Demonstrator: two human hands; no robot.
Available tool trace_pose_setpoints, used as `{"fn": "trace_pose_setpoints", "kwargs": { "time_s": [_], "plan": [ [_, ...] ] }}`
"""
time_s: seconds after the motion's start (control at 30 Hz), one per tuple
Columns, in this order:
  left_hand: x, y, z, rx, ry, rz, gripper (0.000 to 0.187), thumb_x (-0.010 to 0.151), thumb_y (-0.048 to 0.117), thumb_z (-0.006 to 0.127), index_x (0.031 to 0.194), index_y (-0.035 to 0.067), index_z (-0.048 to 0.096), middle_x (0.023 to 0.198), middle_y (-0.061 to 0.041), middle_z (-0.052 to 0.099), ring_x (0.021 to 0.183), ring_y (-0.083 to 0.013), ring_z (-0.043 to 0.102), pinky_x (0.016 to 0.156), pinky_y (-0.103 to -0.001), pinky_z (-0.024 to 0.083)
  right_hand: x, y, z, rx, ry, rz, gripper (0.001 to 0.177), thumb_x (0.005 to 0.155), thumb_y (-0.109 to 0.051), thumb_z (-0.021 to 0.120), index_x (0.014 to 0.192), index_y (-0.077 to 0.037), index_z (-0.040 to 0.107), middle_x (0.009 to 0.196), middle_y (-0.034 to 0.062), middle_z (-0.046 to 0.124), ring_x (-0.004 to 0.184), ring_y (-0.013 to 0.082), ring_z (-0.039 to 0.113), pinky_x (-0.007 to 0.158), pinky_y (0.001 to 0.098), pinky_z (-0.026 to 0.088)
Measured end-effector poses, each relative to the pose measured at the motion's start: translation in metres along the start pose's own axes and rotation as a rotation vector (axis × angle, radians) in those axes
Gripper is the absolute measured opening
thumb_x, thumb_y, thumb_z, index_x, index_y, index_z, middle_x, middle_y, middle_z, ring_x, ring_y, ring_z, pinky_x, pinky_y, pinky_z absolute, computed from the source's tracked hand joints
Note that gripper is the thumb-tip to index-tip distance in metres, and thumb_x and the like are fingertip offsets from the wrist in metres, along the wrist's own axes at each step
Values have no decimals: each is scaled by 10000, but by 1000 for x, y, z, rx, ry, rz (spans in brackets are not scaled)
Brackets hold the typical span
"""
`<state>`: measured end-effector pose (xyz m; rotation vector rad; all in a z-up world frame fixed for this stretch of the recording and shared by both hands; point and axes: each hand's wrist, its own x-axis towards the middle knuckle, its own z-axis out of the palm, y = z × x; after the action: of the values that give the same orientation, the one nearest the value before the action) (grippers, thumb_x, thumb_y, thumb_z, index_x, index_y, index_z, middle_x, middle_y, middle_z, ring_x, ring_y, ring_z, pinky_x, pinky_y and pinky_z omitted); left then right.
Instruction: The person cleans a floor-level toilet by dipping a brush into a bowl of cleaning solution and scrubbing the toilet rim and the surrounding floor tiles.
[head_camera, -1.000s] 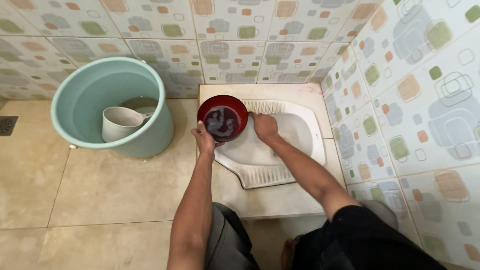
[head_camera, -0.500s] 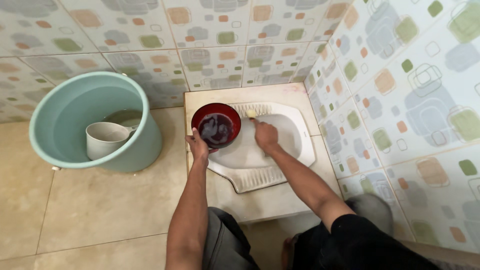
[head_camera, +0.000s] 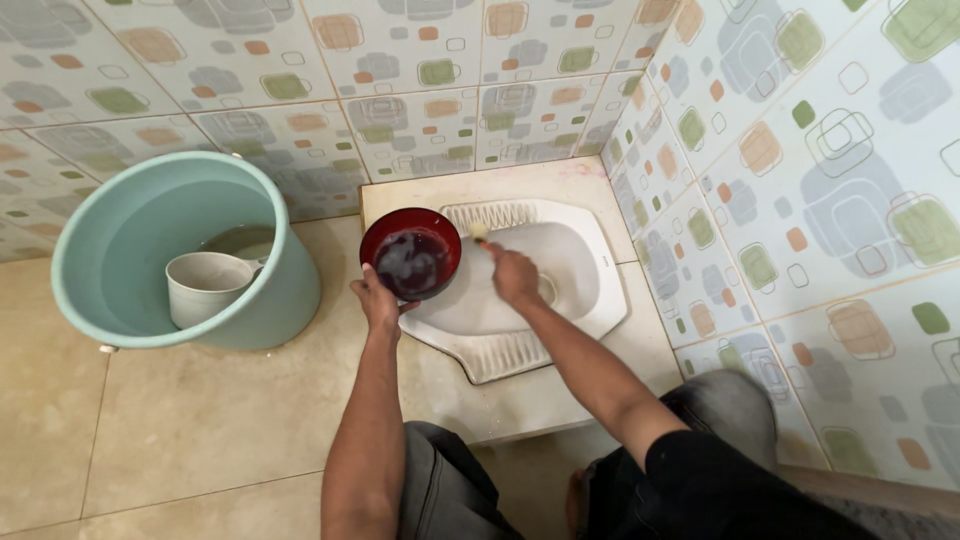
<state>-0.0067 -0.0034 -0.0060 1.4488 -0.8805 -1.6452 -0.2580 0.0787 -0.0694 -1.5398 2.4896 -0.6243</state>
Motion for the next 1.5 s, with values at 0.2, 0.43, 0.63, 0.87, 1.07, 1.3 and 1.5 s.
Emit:
{"fn": "trace_pose_setpoints", "kwargs": {
  "time_s": [0.2, 0.43, 0.63, 0.87, 1.07, 1.3, 1.5],
  "plan": [
    [7, -10, -14, -34, 3, 24, 637, 1009, 637, 287, 1317, 80, 268, 1383, -217, 478, 1080, -357, 685, 629, -483, 686, 0, 44, -28, -118, 47, 67, 417, 940, -98, 507, 1305, -216, 671, 884, 175, 732, 802, 377, 706, 710, 551, 545],
    [11, -8, -20, 10, -2, 34, 652, 1014, 642, 294, 1305, 59, 272, 1367, -227, 489, 1074, -363, 686, 636, -488, 685, 12, 72, -42, -71, 229, 218, 421, 921, -101, 553, 1288, -244, 701, 843, 179, 726, 774, 387, 703, 699, 545, 547],
    [4, -7, -7, 14, -33, 27, 633, 1021, 637, 273, 1309, 74, 263, 1383, -212, 450, 1116, -350, 656, 661, -489, 697, -5, -9, -11, 76, 83, 53, 396, 963, -100, 519, 1302, -224, 682, 859, 182, 737, 793, 394, 710, 712, 558, 547],
    [1, 0, -14, 16, -26, 35, 631, 1012, 640, 276, 1291, 74, 280, 1372, -208, 471, 1106, -350, 668, 645, -492, 688, 8, 60, -55, -80, 116, 132, 465, 887, -74, 554, 1321, -195, 668, 808, 204, 721, 738, 399, 708, 673, 551, 551],
    [6, -9, -11, 62, -18, 61, 627, 1007, 636, 314, 1283, 74, 279, 1342, -229, 515, 1056, -375, 690, 621, -490, 665, 4, 56, -56, -20, -4, 52, 414, 882, -103, 556, 1258, -198, 702, 886, 195, 746, 808, 407, 711, 730, 548, 556],
    [9, -17, -1, 97, -70, 65, 692, 984, 689, 310, 1302, 75, 285, 1339, -240, 520, 1038, -365, 701, 609, -481, 684, 35, 31, -144, -28, -82, -50, 430, 842, -78, 558, 1190, -231, 759, 958, 171, 754, 875, 386, 721, 817, 516, 565],
    [9, -21, 10, 157, -59, 116, 678, 999, 651, 354, 1310, 50, 313, 1289, -266, 554, 998, -378, 732, 561, -467, 695, -4, -26, -253, 244, -78, 22, 275, 971, -231, 600, 1197, -155, 737, 821, 172, 733, 722, 349, 712, 719, 450, 551]
  ]
}}
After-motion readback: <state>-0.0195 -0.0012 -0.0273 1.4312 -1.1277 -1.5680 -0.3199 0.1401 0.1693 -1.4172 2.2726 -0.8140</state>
